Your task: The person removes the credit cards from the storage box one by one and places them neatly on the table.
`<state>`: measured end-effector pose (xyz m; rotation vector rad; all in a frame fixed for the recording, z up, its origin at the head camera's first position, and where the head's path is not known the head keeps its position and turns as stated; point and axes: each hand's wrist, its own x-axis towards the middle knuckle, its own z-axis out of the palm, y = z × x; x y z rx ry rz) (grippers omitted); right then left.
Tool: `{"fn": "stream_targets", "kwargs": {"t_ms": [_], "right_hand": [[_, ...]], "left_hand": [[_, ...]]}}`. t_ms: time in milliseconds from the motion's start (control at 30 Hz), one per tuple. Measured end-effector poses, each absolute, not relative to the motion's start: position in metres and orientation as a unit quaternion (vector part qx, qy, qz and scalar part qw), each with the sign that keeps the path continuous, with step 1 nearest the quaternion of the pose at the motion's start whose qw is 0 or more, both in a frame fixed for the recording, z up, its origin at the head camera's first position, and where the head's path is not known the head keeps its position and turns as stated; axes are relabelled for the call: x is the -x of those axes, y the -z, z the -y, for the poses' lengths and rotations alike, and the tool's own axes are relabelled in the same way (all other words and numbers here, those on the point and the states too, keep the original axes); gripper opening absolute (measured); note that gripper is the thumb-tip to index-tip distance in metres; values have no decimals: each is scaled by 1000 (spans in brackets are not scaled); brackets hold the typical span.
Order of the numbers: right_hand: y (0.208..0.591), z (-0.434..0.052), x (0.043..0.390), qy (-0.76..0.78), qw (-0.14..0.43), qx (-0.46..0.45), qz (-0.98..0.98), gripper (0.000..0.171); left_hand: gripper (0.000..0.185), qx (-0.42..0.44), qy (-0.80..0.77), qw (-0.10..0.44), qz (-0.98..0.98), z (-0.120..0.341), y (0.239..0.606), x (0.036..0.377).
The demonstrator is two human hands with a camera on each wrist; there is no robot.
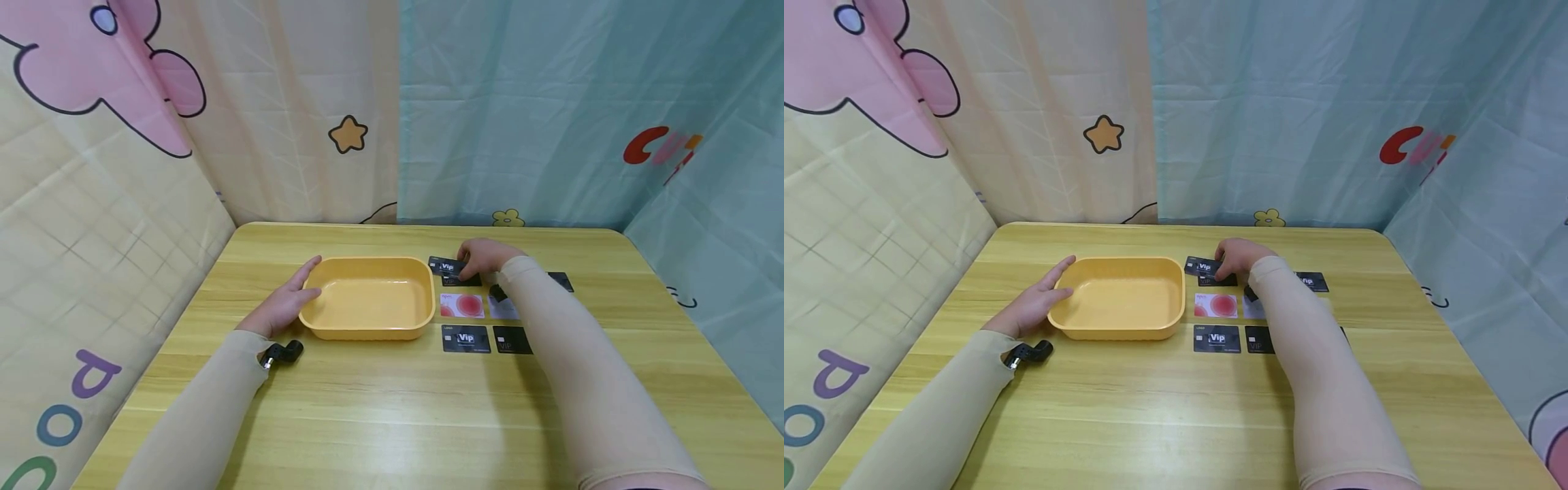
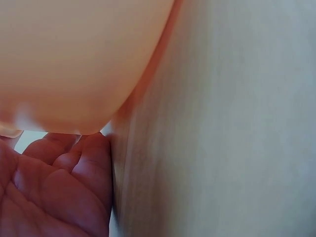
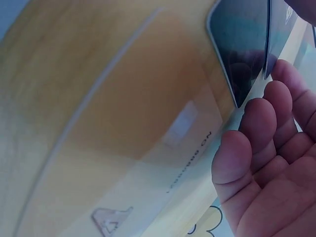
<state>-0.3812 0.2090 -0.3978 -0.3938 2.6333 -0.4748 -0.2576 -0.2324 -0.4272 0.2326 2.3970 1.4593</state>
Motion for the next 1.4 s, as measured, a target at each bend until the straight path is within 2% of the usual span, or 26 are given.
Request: {"fn": "stream_targets", "kwargs": {"t_ms": [700, 1033, 1200, 1400], "right_hand": [[402, -212, 382, 195, 213, 122, -950, 47], [398, -221, 388, 237, 189, 144, -942, 19], [391, -226, 390, 344, 204, 105, -910, 23], [391, -232, 400, 377, 183, 63, -906, 27]], "left_hand": [[71, -98, -494, 148, -851, 234, 427, 258], [71, -92, -502, 151, -847, 232, 427, 258], [71, -94, -497, 150, -850, 232, 427, 258], [71, -97, -496, 145, -850, 233, 427, 259]]}}
